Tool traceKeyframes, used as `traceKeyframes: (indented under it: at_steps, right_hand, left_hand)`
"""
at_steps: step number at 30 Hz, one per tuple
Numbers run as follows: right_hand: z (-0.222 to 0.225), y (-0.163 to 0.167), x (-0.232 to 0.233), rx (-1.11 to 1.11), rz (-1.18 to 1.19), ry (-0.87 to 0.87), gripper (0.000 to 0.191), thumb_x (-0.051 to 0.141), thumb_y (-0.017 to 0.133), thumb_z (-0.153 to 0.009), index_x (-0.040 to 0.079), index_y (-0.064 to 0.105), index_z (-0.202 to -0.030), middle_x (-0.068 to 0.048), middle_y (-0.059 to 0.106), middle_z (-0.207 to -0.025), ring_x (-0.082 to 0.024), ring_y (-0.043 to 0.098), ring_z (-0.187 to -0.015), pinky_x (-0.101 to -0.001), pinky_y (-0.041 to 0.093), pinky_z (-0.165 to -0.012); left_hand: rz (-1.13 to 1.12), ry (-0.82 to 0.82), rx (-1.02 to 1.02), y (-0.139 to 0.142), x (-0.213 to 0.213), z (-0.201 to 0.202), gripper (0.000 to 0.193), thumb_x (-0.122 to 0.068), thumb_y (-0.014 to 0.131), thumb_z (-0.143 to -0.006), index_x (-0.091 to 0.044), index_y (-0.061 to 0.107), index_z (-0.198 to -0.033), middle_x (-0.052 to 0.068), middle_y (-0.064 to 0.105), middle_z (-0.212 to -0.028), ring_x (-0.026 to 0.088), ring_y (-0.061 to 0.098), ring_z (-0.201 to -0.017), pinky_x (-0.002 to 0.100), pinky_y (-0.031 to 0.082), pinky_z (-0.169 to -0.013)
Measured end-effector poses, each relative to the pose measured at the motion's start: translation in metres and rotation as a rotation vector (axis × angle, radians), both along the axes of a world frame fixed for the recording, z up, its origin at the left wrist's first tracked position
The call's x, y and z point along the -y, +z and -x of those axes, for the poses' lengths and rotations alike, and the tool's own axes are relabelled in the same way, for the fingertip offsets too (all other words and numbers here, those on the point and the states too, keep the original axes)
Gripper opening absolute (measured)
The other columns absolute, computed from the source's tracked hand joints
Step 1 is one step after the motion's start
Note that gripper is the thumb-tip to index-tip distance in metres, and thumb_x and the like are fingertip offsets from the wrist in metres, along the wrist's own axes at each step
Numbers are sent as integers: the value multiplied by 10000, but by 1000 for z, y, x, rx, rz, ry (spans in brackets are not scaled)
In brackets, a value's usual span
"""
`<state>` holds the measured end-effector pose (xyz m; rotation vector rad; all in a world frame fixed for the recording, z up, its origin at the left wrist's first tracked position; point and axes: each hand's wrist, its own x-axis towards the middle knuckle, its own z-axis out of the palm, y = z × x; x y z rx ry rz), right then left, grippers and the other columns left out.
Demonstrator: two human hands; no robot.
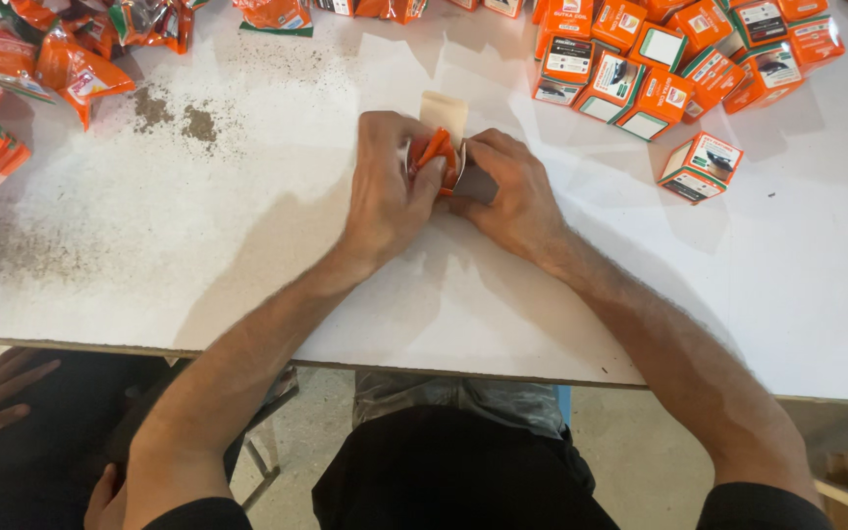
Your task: The person picks a small orange product box, opens it, places a plastic-wrapped item inside, folds the box flaps closed, and sets the finished box onto a pile on the table. They repeat this packing cycle continuously, taking wrapped items and empty cartons from piles around the work area.
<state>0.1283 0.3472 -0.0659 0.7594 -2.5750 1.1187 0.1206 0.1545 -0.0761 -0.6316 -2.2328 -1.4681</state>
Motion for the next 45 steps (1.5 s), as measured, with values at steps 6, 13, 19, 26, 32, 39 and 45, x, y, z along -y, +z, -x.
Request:
traceKeyframes:
  at_steps: [6, 13, 19, 26, 32, 39, 45]
  right_hand:
    - [-5, -7, 3, -3, 36, -20, 653, 125, 908, -770, -17, 588, -1321, -151, 636, -1225, -371, 627, -1126, -450, 520, -947]
    - [-7, -11, 5, -168, -14, 19, 597, 54, 884, -787, 21, 635, -1328, -146, 650, -1289, -356, 631, -1174, -430, 542, -964]
    - [-3, -11, 3, -160, -69, 45, 548, 83, 891, -778, 18, 663, -1272, -164, 642, -1264, -377, 618, -1150, -457, 527, -941]
    - [-4, -9, 1, -166, -70, 41, 510, 80, 887, -791, 20, 666, -1246, -164, 646, -1270, -373, 621, -1152, -459, 530, -944]
    - [-6, -8, 4, -174, -48, 52, 436, 30, 867, -794, 15, 607, -1144, -185, 662, -1257, -390, 628, -1156, -468, 535, -935]
    - [-8, -14, 3, 34, 49, -15, 535, 29, 845, -855, 10, 437, -1201, -184, 698, -1167, -392, 701, -1081, -448, 567, -864]
    - [-5, -18, 1, 45, 71, 14, 576, 27, 863, -830, 34, 385, -1152, -199, 691, -1211, -376, 711, -1103, -446, 579, -885]
  left_hand:
    - [-139, -210, 608, -6, 6, 31, 245, 14, 680, -867, 60, 692, -1108, 107, 738, -1039, 146, 731, -854, 280, 614, -743]
    - [-331, -266, 615, -21, 0, 38, 275, -5, 600, -860, 45, 631, -1129, 95, 717, -1014, 138, 732, -869, 318, 646, -764]
    - [-571, -569, 910, -15, 36, 44, 207, -97, 561, -957, 48, 648, -1076, 118, 711, -969, 145, 650, -694, 339, 611, -634]
    - [-295, -335, 792, -15, 26, 42, 205, -158, 565, -1025, 19, 669, -1019, 87, 707, -853, 140, 667, -654, 332, 560, -547]
    - [129, -16, -2, -18, 5, 20, 93, -18, 616, -1000, 20, 632, -1083, 154, 702, -1013, 319, 686, -912, 417, 582, -776]
    - [225, -308, -298, 0, 28, 9, 423, -61, 772, -915, 11, 603, -1296, 196, 650, -1347, 363, 664, -1257, 407, 597, -1035]
    - [329, -242, -308, 0, 33, 6, 221, -43, 754, -955, -22, 646, -1147, 223, 629, -1400, 400, 595, -1336, 434, 581, -1052]
